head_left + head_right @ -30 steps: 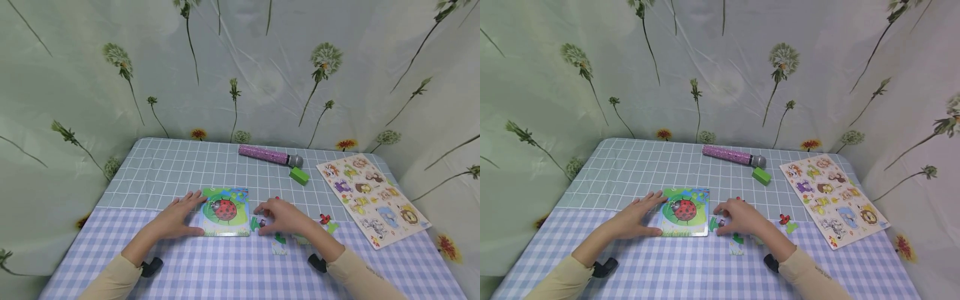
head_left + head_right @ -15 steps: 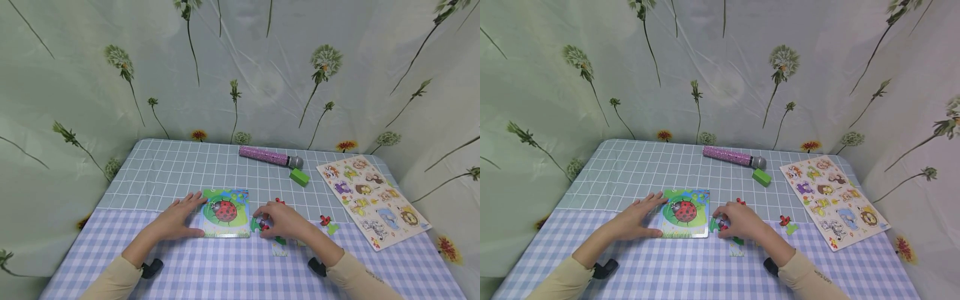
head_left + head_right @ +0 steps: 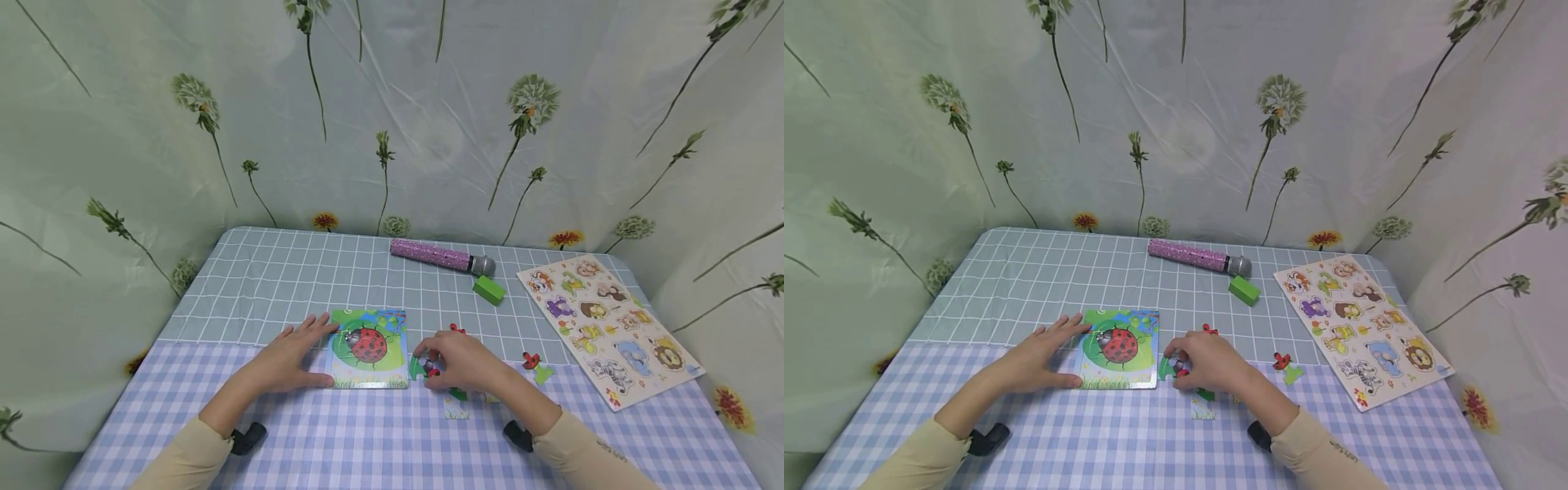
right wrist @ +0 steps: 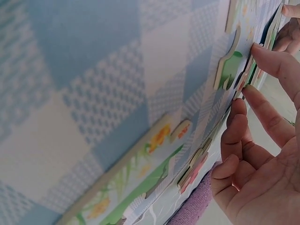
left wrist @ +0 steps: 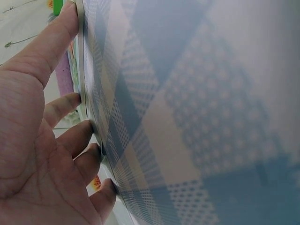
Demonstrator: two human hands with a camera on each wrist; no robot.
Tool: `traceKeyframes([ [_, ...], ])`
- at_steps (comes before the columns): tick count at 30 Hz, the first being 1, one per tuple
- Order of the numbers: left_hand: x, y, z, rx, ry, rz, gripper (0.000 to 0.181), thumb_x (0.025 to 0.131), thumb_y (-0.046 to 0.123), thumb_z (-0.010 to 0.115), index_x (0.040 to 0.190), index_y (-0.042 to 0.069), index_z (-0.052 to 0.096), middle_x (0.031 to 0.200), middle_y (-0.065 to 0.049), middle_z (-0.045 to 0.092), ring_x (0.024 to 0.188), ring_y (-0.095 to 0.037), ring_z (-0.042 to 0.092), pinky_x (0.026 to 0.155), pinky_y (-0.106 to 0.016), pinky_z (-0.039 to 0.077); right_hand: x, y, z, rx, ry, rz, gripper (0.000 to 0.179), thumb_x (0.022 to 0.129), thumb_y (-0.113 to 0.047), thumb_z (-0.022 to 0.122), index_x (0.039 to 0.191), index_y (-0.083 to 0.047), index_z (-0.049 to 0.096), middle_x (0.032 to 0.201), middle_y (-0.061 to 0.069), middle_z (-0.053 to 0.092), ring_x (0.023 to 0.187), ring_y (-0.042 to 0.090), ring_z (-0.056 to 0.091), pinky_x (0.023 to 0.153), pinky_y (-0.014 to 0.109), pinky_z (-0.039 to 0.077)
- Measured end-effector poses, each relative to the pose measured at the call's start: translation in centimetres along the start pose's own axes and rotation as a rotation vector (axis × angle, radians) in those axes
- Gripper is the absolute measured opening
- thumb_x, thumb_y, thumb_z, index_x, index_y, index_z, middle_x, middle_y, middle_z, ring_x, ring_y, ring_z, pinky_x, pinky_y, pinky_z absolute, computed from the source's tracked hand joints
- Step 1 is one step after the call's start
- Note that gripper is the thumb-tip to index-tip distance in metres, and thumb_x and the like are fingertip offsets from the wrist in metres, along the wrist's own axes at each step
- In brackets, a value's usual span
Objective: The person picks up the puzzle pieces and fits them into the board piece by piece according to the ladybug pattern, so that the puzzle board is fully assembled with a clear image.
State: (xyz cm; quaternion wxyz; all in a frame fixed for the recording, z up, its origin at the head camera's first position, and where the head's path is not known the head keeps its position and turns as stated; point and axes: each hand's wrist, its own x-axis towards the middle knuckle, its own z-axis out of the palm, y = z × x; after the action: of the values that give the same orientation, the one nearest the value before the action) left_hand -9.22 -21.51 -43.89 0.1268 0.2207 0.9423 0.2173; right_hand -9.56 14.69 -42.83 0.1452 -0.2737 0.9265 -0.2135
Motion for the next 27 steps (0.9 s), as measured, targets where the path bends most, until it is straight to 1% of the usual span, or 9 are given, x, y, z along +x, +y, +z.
traceKeyframes([
  [3,0.0,0.0,0.0,-0.004,0.0,0.0,0.102,0.082,0.057,0.089,0.165,0.016,0.044,0.176,-0.017,0.032,0.163,-0.047,0.028,0.126,-0.076,0.023,0.0,0.1,0.0,0.001,0.002,-0.001,0.042,0.081,-0.029,0.095,0.119,-0.019,0.078,0.095,-0.009,0.07,0.085,0.004,0.06,0.075,0.029,0.052],
  [11,-0.1,0.1,-0.1,-0.009,-0.003,-0.008,0.101,0.083,0.057,0.089,0.165,0.017,0.045,0.176,-0.017,0.033,0.162,-0.048,0.029,0.126,-0.076,0.023,-0.3,0.5,-0.2,0.027,0.005,0.016,0.042,0.079,-0.027,0.094,0.117,-0.019,0.078,0.095,-0.011,0.07,0.087,0.004,0.062,0.078,0.029,0.054],
  [17,-0.1,0.1,-0.2,0.004,-0.004,-0.004,0.102,0.083,0.058,0.088,0.165,0.017,0.044,0.176,-0.017,0.032,0.162,-0.048,0.029,0.126,-0.076,0.023,-0.6,0.5,-0.8,0.015,0.024,0.029,0.04,0.079,-0.028,0.094,0.115,-0.02,0.078,0.094,-0.011,0.067,0.085,0.006,0.059,0.074,0.026,0.051],
  [22,-0.1,0.0,-0.3,-0.008,0.0,0.012,0.102,0.083,0.057,0.088,0.165,0.016,0.043,0.175,-0.02,0.032,0.162,-0.05,0.028,0.125,-0.078,0.023,-0.3,0.6,-1.2,0.02,0.029,0.007,0.039,0.08,-0.028,0.093,0.114,-0.019,0.078,0.093,-0.01,0.067,0.085,0.006,0.058,0.073,0.025,0.05],
  [27,0.1,0.1,-0.1,-0.018,0.002,0.022,0.101,0.083,0.057,0.089,0.165,0.018,0.044,0.175,-0.022,0.03,0.162,-0.051,0.027,0.123,-0.082,0.021,0.1,0.3,-1.4,0.024,0.018,-0.011,0.038,0.081,-0.029,0.093,0.115,-0.02,0.077,0.094,-0.011,0.068,0.085,0.005,0.058,0.073,0.026,0.05],
])
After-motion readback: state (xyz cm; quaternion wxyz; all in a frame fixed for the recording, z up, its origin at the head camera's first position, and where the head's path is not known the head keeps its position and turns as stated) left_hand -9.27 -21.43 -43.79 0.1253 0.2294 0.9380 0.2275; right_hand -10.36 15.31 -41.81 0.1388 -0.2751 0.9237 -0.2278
